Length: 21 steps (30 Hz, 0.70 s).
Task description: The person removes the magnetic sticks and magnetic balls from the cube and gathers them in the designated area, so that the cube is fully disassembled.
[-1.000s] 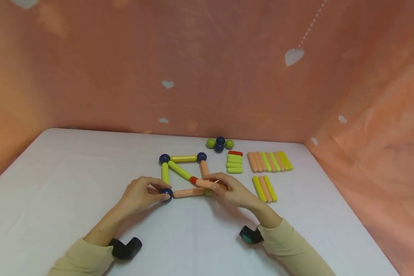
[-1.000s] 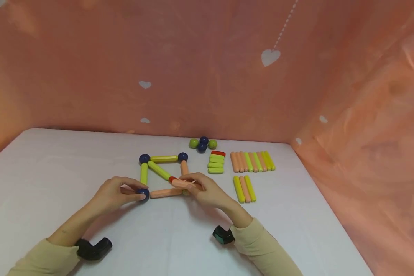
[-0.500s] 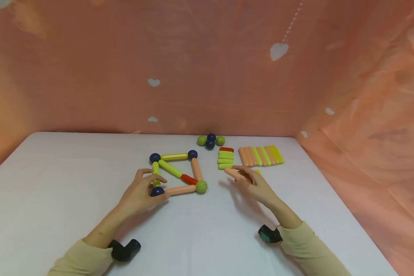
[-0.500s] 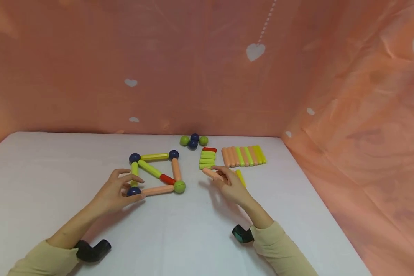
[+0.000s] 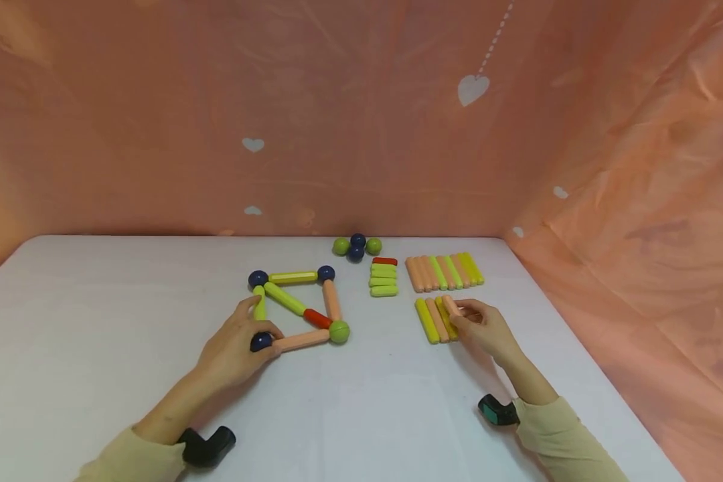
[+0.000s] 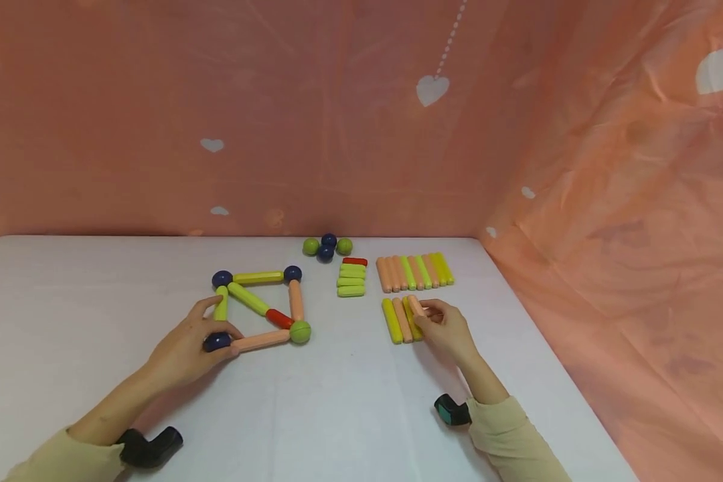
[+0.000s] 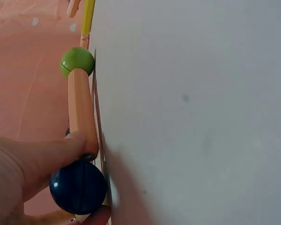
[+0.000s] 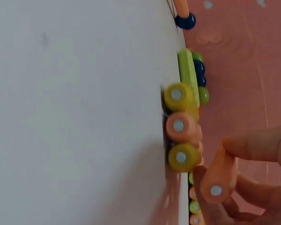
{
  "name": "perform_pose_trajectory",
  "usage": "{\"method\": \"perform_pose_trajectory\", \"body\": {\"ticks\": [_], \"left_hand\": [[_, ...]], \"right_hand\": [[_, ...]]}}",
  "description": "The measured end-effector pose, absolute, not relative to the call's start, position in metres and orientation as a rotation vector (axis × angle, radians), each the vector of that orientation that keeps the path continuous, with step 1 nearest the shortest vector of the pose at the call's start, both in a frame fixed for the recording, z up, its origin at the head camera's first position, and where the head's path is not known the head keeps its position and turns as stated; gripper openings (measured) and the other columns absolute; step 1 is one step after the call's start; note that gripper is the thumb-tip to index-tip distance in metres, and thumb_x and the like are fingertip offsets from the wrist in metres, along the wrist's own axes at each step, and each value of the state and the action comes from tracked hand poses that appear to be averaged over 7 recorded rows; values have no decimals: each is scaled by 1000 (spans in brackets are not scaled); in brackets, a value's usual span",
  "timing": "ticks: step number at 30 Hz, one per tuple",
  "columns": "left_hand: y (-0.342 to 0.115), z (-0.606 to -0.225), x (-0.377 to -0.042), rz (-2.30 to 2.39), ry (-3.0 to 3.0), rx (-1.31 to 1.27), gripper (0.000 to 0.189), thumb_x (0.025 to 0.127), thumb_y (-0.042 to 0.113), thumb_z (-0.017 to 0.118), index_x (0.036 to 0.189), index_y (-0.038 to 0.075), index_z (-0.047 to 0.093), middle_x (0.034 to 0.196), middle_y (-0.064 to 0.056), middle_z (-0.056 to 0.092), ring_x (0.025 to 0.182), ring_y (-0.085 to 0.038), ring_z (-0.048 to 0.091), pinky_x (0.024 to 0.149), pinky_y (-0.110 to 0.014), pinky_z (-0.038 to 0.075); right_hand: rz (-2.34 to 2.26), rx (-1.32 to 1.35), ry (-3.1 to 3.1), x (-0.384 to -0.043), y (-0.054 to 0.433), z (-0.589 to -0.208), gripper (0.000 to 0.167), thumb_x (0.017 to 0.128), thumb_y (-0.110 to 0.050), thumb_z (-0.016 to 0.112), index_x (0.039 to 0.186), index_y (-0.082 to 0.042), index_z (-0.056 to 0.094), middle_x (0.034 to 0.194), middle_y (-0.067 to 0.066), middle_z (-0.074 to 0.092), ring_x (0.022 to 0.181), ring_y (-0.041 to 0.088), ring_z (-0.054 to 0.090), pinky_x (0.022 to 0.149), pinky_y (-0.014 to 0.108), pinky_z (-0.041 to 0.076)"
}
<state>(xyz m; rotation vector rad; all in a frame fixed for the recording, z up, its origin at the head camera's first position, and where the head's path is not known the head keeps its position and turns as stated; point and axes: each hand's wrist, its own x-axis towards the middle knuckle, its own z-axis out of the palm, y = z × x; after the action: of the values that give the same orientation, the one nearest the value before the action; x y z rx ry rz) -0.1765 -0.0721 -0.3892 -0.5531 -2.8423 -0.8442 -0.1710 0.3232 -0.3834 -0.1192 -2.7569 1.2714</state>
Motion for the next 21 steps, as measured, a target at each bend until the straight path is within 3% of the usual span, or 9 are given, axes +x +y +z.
{"method": "perform_pose_trajectory", "body": {"ticks": [7,13,21], "left_hand": [[-76,-386,-174,-806,-2874,-562,10,86,14,70,96,15,70,142,-34,33,121,-54,45,87,-66,44],[-78,-385,-172,-802,-2862,-583,11,86,14,70,96,16,69,141,-32,35,117,-53,49,85,-65,45],[-75,-383,-170,-802,-2894,-594,14,84,17,71,98,15,70,142,-32,35,115,-52,52,83,-63,47]], "right_hand": [[1163,-239,-2842,-187,330,-384,46,92,-23,62,125,8,55,105,22,62,93,27,56,71,26,45],[1112,-231,-2899,-200,332,-384,44,95,-26,58,124,7,56,114,26,59,97,31,56,76,33,49],[1141,-159,-2730,-190,311,-383,33,95,-17,56,121,3,60,114,22,62,100,32,59,77,30,50]]}}
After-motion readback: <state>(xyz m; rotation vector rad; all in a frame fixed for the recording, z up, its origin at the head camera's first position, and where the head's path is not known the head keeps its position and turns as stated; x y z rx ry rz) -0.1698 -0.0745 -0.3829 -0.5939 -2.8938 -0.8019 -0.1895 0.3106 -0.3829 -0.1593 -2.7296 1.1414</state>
